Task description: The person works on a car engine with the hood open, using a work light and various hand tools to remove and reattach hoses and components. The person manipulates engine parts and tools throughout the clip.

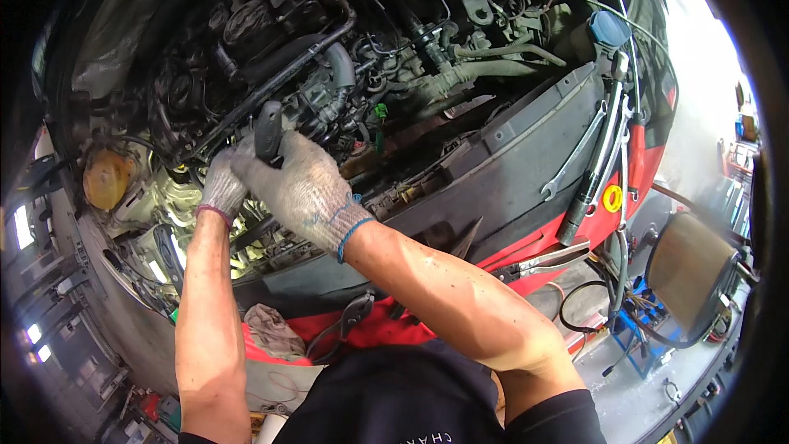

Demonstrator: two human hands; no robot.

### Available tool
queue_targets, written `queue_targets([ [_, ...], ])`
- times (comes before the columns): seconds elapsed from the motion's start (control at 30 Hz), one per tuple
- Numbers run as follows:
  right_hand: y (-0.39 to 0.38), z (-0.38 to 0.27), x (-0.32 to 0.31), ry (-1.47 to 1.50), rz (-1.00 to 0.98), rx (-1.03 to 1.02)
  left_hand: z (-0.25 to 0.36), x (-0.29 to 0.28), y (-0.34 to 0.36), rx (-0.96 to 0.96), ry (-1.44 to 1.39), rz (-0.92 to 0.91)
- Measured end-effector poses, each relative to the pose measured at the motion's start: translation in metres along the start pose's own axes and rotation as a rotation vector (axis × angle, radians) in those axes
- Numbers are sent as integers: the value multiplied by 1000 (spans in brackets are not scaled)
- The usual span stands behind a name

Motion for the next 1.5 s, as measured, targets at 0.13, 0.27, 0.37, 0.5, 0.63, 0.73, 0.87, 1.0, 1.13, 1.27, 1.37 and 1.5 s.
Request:
queue_targets([
  [0.13,14,24,-3,166,80,88,49,-6,1,-226,2,2],
  [0.27,16,44,3,465,212,115,34,-13,4,-257,183,87],
  [0.37,5,42,-12,181,400,107,71,-22,-2,-309,275,13],
  [0.5,-4,34,-28,-42,444,-70,64,-16,-1,-304,388,76],
  [0.63,8,32,-37,-275,251,19,73,-15,-11,-416,269,0],
  [0.73,21,37,-38,-314,127,67,58,-15,-21,-396,198,24],
  [0.87,10,38,-41,-99,185,118,56,-15,-33,-306,-48,46],
  [1.0,16,10,-32,-278,194,2,50,-5,-32,-274,-285,94],
  [1.13,19,-44,40,-892,186,-578,1,34,-5,-56,-81,187],
  [1.27,12,-74,116,-1307,15,-519,5,40,-12,256,-46,444],
  [1.37,18,-67,77,-907,124,-666,15,30,-14,-95,-67,202],
  [1.5,21,-69,69,-885,161,-428,47,3,-46,-259,-696,189],
])
Point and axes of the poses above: each hand's wrist, its own y-axis towards the middle knuckle, its own x-axis out of the palm, z = x × y, the point moved 3 cm from there along y, towards the middle knuckle, and after that the axes turned 4 degrees about y, right-handed, at the moved point
